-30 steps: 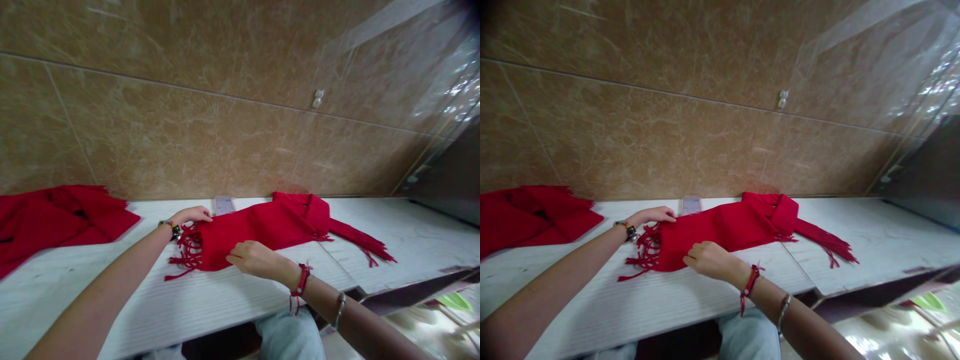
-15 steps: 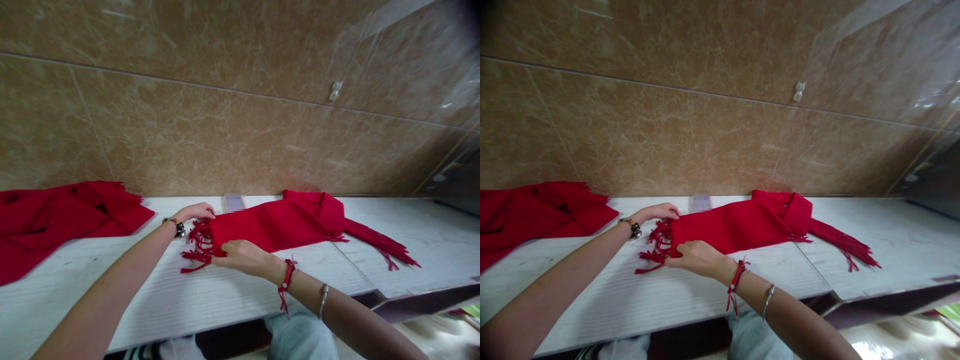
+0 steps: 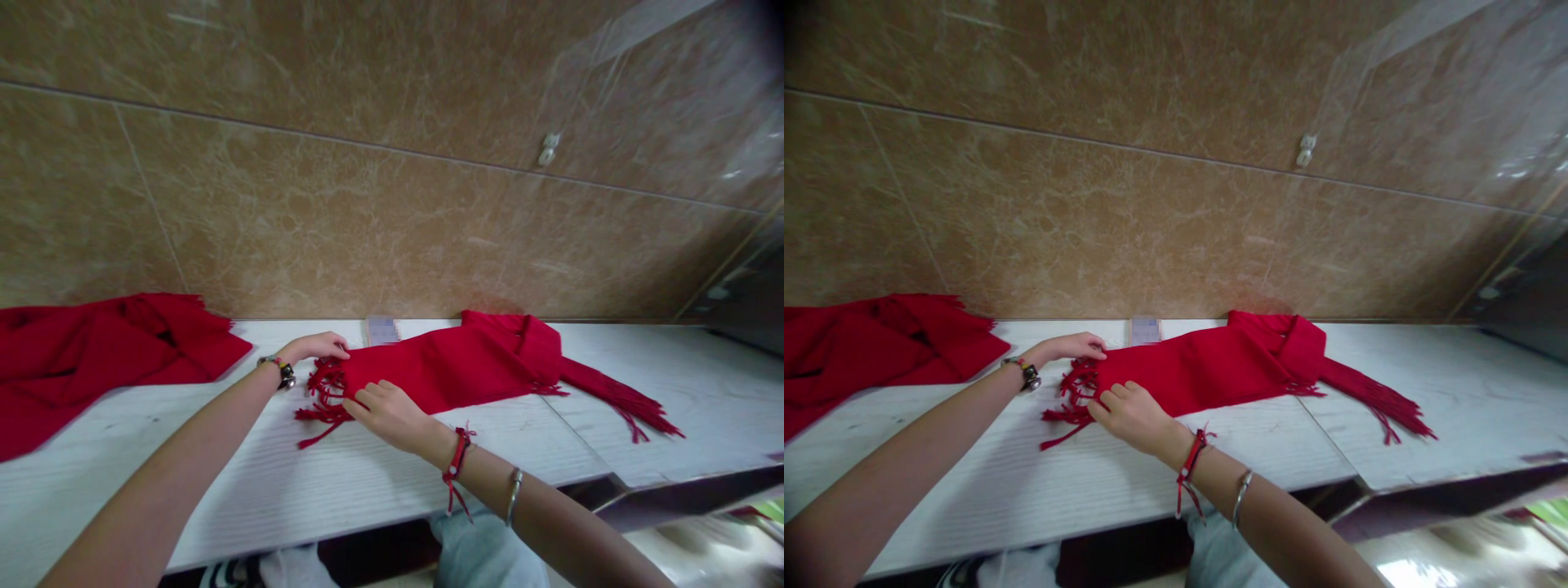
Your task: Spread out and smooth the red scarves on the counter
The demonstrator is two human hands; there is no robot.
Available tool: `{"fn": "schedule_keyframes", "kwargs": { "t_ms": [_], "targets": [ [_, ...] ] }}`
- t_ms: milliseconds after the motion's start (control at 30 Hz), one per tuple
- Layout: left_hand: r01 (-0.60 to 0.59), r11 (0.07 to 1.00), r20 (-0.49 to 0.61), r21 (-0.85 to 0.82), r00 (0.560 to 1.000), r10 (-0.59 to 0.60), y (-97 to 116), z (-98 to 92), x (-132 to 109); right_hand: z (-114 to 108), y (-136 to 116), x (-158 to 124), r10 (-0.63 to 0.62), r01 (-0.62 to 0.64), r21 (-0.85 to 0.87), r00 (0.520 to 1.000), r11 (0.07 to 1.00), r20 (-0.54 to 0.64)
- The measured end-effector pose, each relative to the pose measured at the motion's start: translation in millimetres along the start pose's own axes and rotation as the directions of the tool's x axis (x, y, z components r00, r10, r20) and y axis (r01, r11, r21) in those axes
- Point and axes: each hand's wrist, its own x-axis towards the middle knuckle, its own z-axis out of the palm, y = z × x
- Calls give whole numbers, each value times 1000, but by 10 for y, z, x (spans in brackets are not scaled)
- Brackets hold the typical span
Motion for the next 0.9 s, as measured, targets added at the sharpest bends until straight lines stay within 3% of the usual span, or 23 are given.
{"fn": "schedule_keyframes", "kwargs": {
  "t_ms": [167,367,600,700,800,900],
  "targets": [
    [-6,1000,-26,-24,1000,5,14,-20,-46,48,8,43,60,-61,-26,998,998,-25],
    [-5,996,-47,-94,999,1,49,18,-107,138,139,-12,308,-299,128,950,946,-56],
    [48,986,-49,-163,997,-56,69,15,-91,80,157,-60,103,-102,6,993,995,-54],
    [36,967,-68,-251,996,-55,122,-9,-125,28,140,-18,123,-125,-7,988,992,-96],
    [-4,926,-87,-377,996,-31,226,-49,-146,-51,190,5,261,-251,77,950,965,-173],
    [-84,862,-141,-500,990,15,415,-114,-65,-214,344,-60,466,-418,218,845,882,-262]
  ]
}}
